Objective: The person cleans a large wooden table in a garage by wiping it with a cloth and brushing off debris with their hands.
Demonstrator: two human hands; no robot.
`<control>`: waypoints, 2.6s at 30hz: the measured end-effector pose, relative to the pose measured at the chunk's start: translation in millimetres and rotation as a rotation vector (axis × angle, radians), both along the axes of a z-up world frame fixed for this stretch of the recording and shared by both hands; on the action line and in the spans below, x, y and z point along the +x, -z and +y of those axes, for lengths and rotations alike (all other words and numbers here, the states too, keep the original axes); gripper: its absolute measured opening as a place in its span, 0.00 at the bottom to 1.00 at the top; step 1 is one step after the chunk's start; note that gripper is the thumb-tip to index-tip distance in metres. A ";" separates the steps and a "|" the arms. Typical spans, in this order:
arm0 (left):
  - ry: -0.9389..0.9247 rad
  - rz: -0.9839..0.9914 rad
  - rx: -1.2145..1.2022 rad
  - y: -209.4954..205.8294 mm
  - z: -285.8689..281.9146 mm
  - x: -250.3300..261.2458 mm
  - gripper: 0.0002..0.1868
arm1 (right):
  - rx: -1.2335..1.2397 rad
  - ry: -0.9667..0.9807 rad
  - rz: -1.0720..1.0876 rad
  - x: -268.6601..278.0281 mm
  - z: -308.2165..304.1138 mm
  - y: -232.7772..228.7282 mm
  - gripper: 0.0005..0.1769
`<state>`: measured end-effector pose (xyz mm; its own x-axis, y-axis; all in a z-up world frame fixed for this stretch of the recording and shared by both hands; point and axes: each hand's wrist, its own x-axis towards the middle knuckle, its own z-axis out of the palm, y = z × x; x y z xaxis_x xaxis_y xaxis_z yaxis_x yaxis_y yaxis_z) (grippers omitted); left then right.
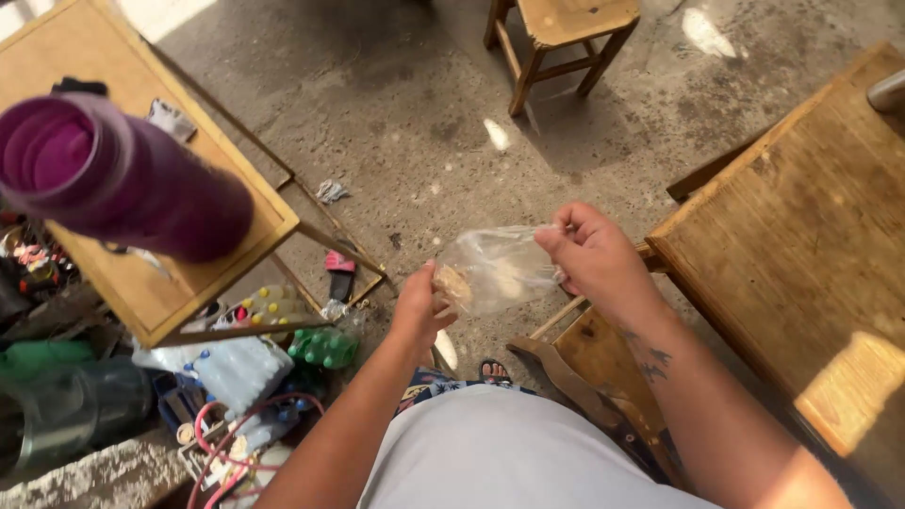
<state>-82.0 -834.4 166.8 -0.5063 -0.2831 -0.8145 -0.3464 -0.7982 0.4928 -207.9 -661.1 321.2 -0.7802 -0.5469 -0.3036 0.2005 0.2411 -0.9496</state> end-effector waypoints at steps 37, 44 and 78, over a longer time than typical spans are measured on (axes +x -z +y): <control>0.759 0.045 -0.883 -17.4 -140.4 -555.7 0.08 | 0.877 -0.296 0.101 -455.9 -96.6 71.9 0.12; 0.286 0.109 -0.049 20.1 -131.3 -683.5 0.10 | 0.704 -0.079 -0.050 -570.7 -94.7 146.9 0.12; 1.450 -0.322 -1.150 140.7 -159.2 -1091.5 0.23 | 0.443 0.790 -0.517 -808.2 99.2 205.9 0.20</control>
